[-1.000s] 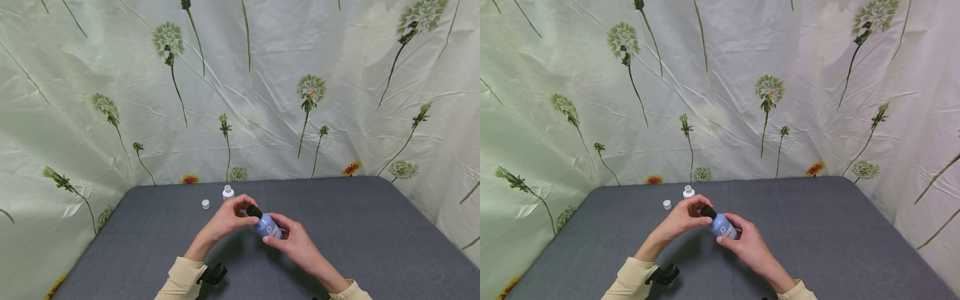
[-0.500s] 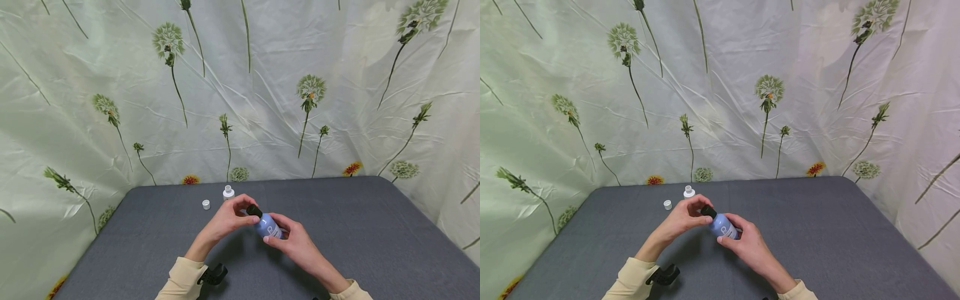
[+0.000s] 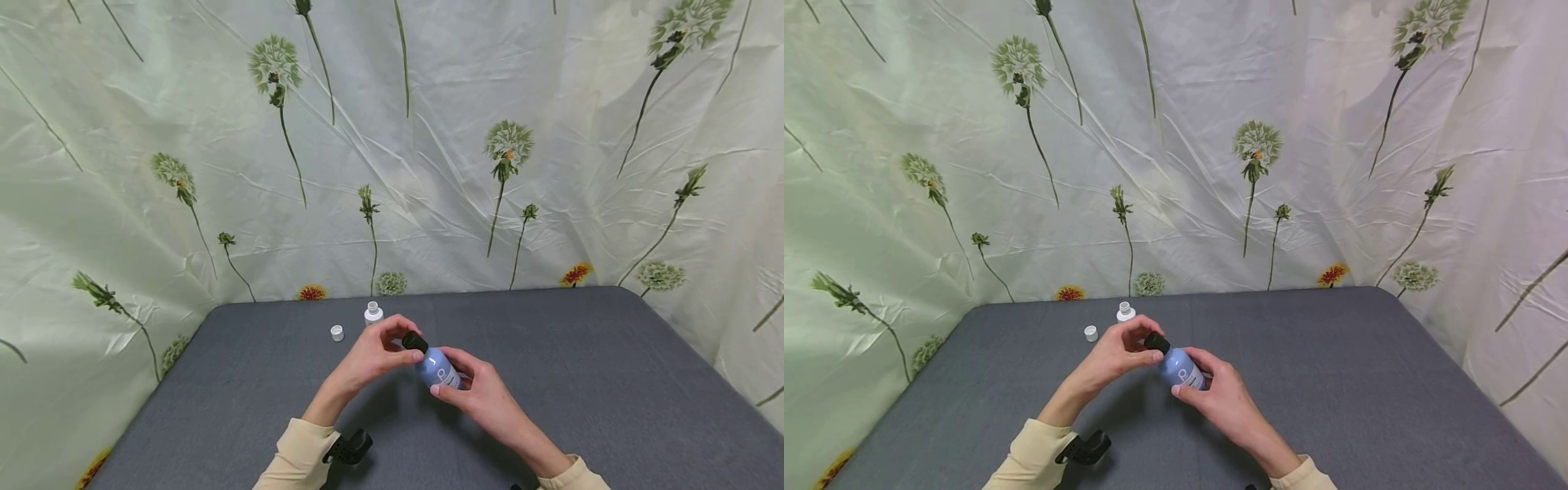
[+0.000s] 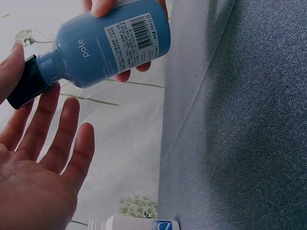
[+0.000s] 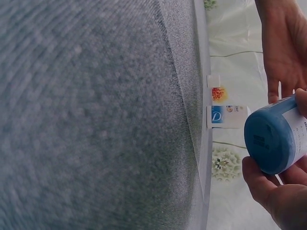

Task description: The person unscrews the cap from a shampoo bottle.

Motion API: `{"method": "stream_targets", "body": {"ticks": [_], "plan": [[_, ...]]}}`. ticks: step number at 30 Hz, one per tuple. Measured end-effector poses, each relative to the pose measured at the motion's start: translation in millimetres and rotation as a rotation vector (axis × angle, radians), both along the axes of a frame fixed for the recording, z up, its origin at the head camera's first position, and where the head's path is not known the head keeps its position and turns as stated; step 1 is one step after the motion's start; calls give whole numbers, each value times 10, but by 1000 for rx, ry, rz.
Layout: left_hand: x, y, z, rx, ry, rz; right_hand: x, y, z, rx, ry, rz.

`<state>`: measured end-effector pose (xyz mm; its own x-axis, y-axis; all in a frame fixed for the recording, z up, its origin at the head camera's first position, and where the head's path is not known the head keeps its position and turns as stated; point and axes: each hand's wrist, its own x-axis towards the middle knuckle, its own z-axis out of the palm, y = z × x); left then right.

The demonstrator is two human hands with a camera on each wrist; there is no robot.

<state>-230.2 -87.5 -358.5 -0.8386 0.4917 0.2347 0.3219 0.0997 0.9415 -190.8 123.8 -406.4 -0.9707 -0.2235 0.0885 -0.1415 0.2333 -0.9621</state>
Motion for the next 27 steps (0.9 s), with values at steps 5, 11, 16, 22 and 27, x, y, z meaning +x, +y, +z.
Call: {"method": "stream_targets", "body": {"ticks": [5, 11, 16, 22, 27], "plan": [[31, -9, 44, 5, 9, 2, -5, -3, -3, 12, -9, -4], [26, -17, 48, -5, 5, 11, -1, -1, -5, 13, -19, -13], [28, -24, 61, 5, 1, 13, 2, 0, -5, 9, -16, -14], [34, -40, 76, 1, 4, 24, 1, 3, 4, -1, -5, -1], [34, -52, 81, 8, 14, 25, -4, 6, -2, -9, -12, -5]]}}
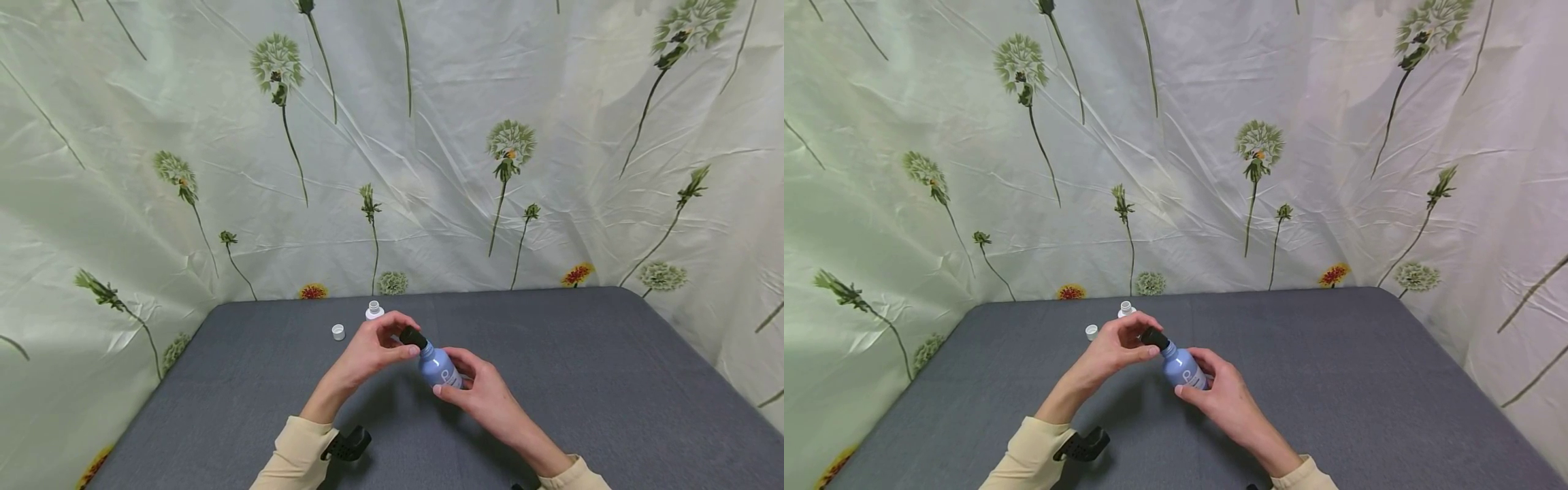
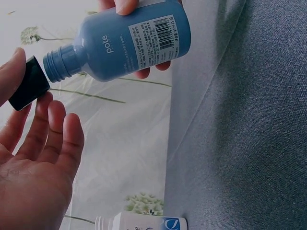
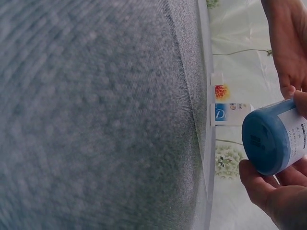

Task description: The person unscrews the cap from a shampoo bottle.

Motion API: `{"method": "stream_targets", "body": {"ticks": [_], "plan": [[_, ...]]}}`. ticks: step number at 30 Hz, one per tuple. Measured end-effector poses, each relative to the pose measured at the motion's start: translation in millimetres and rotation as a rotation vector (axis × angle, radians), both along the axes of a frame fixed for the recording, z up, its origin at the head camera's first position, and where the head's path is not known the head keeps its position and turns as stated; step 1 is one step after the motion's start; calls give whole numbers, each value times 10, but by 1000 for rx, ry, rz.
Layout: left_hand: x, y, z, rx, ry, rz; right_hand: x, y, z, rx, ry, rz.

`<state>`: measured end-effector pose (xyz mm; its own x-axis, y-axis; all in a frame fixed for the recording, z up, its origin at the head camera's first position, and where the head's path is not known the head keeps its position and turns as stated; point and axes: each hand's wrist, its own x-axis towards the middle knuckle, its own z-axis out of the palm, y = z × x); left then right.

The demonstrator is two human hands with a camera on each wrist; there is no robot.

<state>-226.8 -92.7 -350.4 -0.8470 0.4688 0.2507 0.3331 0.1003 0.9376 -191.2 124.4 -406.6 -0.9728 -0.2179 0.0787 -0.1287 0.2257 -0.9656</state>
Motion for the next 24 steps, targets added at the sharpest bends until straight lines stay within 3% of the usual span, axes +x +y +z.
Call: {"method": "stream_targets", "body": {"ticks": [14, 24], "plan": [[-28, -29, -19, 3, -43, 2, -15, 12, -2, -9, -13, -26], [-32, -37, -28, 17, -67, 24, -33, 0, -12, 13, -16, -95]]}}
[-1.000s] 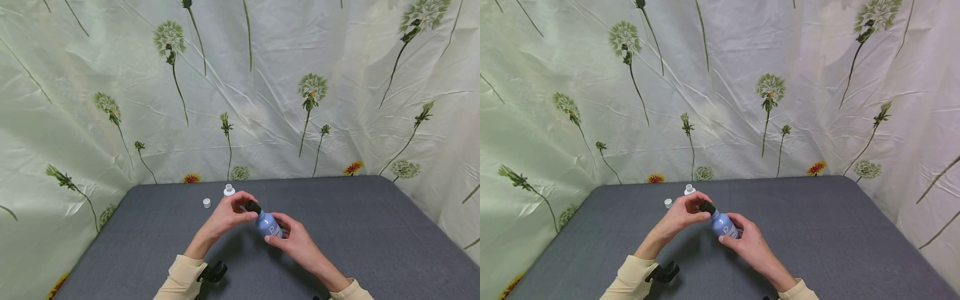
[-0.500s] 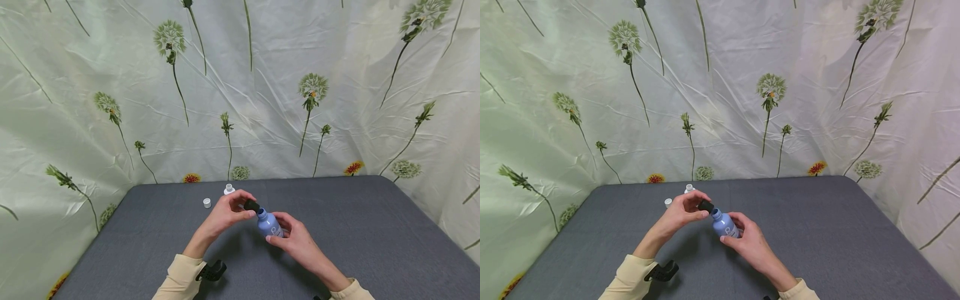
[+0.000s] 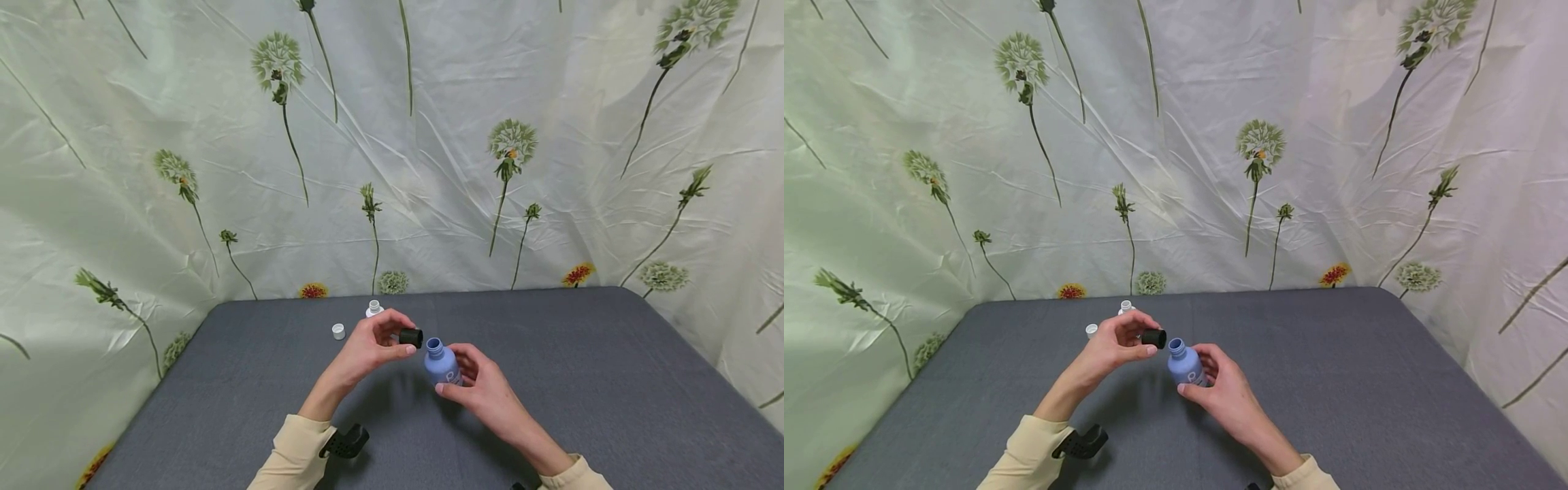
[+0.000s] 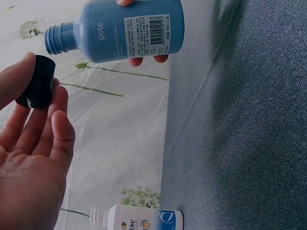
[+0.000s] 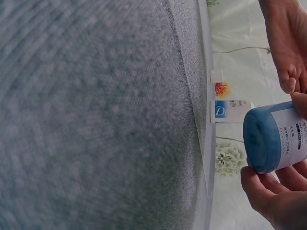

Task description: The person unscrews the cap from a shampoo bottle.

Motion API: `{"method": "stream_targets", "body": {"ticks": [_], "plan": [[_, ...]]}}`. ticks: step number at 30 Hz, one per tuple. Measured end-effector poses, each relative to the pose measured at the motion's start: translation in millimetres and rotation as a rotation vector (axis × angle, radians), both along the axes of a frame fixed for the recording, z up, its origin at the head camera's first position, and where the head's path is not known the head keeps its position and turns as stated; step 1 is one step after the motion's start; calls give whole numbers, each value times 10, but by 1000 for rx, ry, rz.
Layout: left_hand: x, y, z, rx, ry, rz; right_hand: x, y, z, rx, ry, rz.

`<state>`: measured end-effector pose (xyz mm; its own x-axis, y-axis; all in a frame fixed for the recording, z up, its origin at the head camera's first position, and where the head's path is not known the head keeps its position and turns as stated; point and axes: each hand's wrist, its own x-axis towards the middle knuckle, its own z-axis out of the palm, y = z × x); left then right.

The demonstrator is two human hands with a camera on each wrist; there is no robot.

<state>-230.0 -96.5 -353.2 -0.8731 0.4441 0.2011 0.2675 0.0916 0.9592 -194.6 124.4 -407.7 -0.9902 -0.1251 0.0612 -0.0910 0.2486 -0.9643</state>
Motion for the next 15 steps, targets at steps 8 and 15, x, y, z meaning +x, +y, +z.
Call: {"method": "stream_targets", "body": {"ticks": [8, 15], "plan": [[-170, -17, -222, 15, -9, 47, 3, 7, 8, -8, 5, -12], [-214, -36, -291, 9, 38, -23, -7, 13, 10, -25, 2, -25]]}}
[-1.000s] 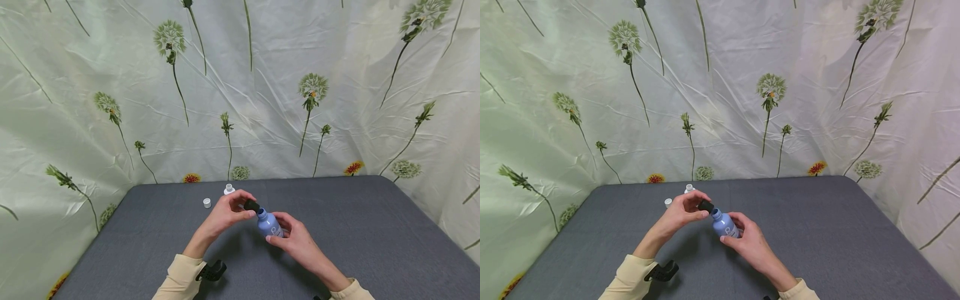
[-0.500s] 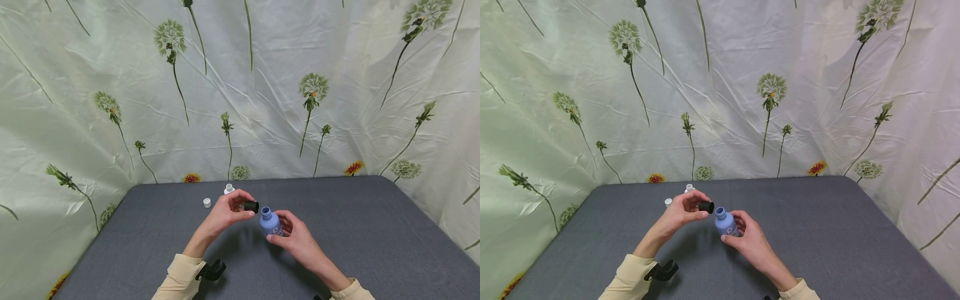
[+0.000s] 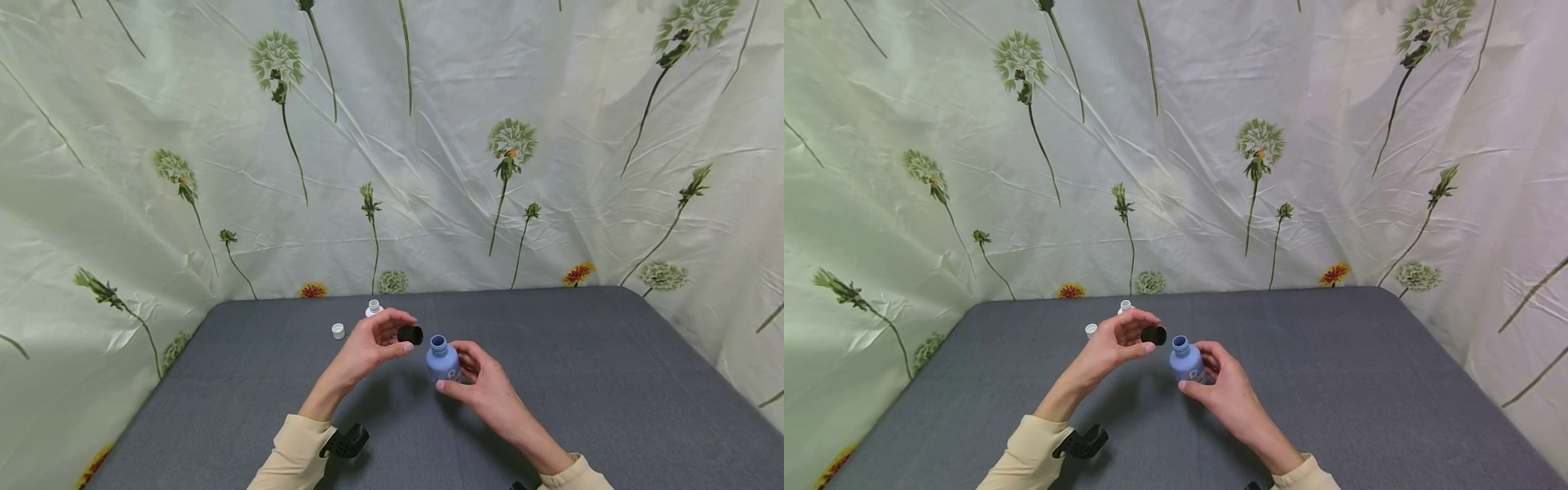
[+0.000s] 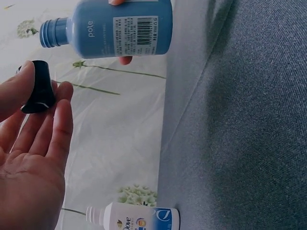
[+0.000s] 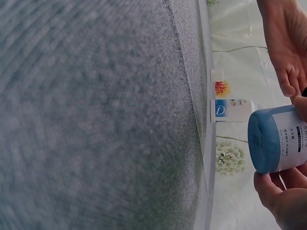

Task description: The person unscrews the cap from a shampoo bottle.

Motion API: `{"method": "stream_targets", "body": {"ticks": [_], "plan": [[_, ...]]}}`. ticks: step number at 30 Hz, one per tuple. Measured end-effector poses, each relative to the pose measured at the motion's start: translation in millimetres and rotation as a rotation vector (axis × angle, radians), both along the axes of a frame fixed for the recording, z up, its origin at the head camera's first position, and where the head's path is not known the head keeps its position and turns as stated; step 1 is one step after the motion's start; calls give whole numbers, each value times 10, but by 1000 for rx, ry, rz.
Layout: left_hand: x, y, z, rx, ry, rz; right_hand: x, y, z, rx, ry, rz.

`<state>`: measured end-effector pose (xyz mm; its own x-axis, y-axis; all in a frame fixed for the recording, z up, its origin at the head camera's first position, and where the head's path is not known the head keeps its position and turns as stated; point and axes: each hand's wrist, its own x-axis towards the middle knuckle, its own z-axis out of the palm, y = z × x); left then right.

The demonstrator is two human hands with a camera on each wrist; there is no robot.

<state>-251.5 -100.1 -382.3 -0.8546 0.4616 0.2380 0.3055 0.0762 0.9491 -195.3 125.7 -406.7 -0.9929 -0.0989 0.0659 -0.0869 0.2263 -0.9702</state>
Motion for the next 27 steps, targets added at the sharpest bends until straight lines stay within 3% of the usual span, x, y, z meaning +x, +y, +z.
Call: {"method": "stream_targets", "body": {"ticks": [4, 11, 20, 27], "plan": [[-7, -3, -8, -34, 29, -39, -11, 7, 0, -21, 1, -13], [-5, 5, -20, -39, -13, -47, -2, 20, -6, -45, 17, -9], [-14, 19, -69, 47, -63, -77, 5, 11, -4, -66, 14, -21], [-38, 29, -127, 77, -101, -55, 9, 19, 1, -84, 31, -16]]}}
